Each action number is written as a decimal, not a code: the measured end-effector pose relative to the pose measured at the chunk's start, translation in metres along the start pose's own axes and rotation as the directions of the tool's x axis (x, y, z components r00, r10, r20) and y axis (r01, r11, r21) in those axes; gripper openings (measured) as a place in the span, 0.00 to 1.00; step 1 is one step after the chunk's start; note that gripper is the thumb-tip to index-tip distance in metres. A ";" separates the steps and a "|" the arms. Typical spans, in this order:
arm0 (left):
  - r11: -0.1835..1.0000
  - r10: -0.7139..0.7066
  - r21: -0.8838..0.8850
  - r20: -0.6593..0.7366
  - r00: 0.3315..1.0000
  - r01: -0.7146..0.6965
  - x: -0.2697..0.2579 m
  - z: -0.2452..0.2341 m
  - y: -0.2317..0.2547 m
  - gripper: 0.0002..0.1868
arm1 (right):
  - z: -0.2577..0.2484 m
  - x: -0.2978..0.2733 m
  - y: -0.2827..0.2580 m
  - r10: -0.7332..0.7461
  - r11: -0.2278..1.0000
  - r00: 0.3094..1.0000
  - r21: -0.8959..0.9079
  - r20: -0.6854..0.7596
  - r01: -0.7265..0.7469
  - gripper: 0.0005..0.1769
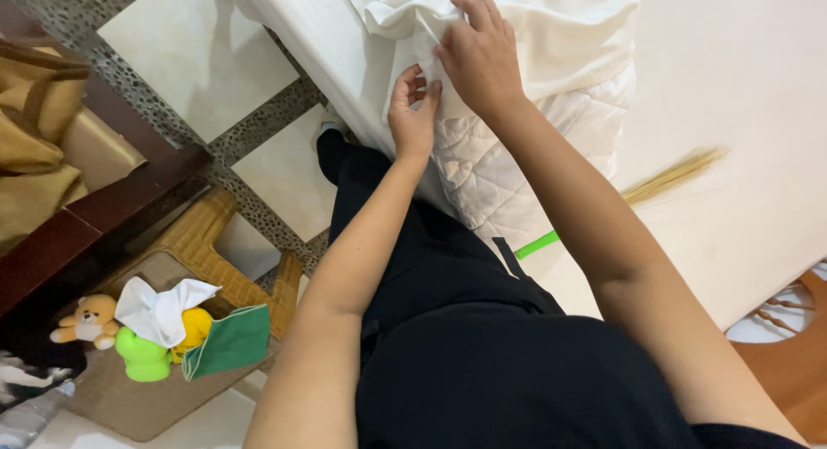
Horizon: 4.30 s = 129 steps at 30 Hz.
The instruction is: The person picks up white pillows from a cart and places them on a bed, then uses a whisk broom to beat and fluff a quilted pillow. They then insert the pillow into a white pillowcase, working the fabric over the pillow corners and adjusting the cover on the bed.
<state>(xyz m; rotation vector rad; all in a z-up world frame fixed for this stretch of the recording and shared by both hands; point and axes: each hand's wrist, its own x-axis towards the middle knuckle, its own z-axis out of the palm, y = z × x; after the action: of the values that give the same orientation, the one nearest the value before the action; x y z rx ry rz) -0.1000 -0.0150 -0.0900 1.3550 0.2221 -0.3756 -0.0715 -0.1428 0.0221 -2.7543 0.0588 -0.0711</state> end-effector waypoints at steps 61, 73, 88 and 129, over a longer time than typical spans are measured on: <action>0.983 -0.027 0.177 -0.114 0.993 0.047 -0.005 -0.046 -0.042 0.14 | -0.038 -0.062 0.010 -0.293 0.895 0.897 -0.236 0.331 0.379 0.02; 0.885 -0.001 0.464 0.081 0.997 -0.037 -0.011 -0.067 -0.077 0.10 | -0.007 -0.042 0.005 -0.211 0.926 0.936 -0.249 0.280 0.283 0.03; 0.916 -0.251 -0.299 0.091 0.964 0.267 -0.002 -0.020 0.012 0.16 | -0.032 -0.002 -0.011 -0.180 0.982 0.981 0.051 -0.071 0.184 0.16; 0.426 0.415 0.690 0.426 0.804 -0.585 -0.014 -0.051 0.045 0.16 | -0.036 -0.060 0.095 -0.115 0.992 0.992 -0.052 0.045 0.118 0.03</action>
<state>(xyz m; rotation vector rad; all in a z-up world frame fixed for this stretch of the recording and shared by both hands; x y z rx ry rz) -0.0925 0.0439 -0.0547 2.1882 -0.6237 -0.0594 -0.1368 -0.2413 0.0173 -2.8108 -0.1132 -0.0437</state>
